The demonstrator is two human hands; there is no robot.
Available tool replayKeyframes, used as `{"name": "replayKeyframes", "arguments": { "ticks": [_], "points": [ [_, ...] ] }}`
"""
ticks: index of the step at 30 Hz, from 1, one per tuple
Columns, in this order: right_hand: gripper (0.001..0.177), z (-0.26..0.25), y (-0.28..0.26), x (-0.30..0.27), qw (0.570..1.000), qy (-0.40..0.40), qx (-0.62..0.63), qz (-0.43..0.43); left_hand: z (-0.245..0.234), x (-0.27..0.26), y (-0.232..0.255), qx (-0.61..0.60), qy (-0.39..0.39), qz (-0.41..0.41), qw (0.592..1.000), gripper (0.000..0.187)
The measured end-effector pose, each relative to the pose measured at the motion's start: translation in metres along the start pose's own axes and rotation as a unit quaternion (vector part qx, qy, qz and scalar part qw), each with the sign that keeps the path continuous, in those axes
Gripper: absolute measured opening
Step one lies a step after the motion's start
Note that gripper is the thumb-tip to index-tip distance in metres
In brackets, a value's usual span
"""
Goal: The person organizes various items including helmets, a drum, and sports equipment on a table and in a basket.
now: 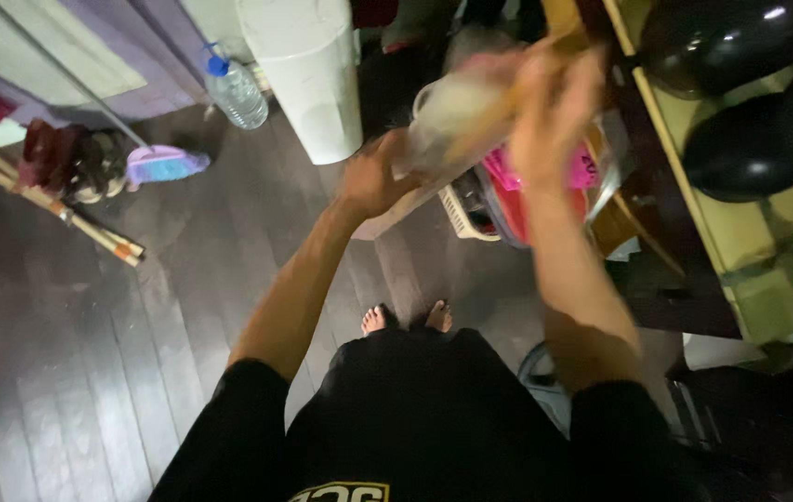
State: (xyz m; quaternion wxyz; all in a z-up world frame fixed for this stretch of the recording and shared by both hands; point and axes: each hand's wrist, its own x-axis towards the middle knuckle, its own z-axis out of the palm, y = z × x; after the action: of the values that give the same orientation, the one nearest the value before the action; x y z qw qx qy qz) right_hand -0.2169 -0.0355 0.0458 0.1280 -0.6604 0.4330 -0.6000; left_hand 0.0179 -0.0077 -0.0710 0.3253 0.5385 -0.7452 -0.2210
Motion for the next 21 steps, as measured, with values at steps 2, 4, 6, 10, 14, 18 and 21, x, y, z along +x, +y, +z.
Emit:
{"name": "replayKeyframes", "arguments": {
  "ticks": [2,4,6,10,14,18,21],
  "points": [
    [0.04,0.013,-0.004,-0.035,0.994,-0.062,0.069,0.048,0.0,-0.008,0.01,-0.019,-0.053,-0.089,0.994,0.07],
    [0.036,0.027,0.007,-0.063,0.967,-0.094,0.127,0.199,0.004,-0.016,0.012,-0.017,-0.101,-0.151,0.983,0.064],
    [0.035,0.025,0.031,-0.096,0.959,-0.182,0.09,0.196,0.016,-0.024,0.001,0.007,-0.145,-0.186,0.972,0.058],
    [0.031,0.026,0.082,-0.15,0.976,-0.206,0.023,0.068,0.085,-0.044,-0.037,0.035,-0.218,-0.262,0.939,0.053],
    [0.032,-0.001,0.092,-0.171,0.942,-0.247,0.076,0.215,0.166,-0.067,-0.071,0.015,-0.212,-0.272,0.938,0.051],
    [0.028,-0.024,0.091,-0.17,0.948,-0.218,-0.05,0.227,0.213,-0.081,-0.084,0.015,-0.2,-0.25,0.947,0.046],
    [0.023,-0.042,0.107,-0.152,0.941,-0.168,0.038,0.292,0.236,-0.07,-0.083,-0.024,-0.208,-0.263,0.942,0.057]
  ]
}}
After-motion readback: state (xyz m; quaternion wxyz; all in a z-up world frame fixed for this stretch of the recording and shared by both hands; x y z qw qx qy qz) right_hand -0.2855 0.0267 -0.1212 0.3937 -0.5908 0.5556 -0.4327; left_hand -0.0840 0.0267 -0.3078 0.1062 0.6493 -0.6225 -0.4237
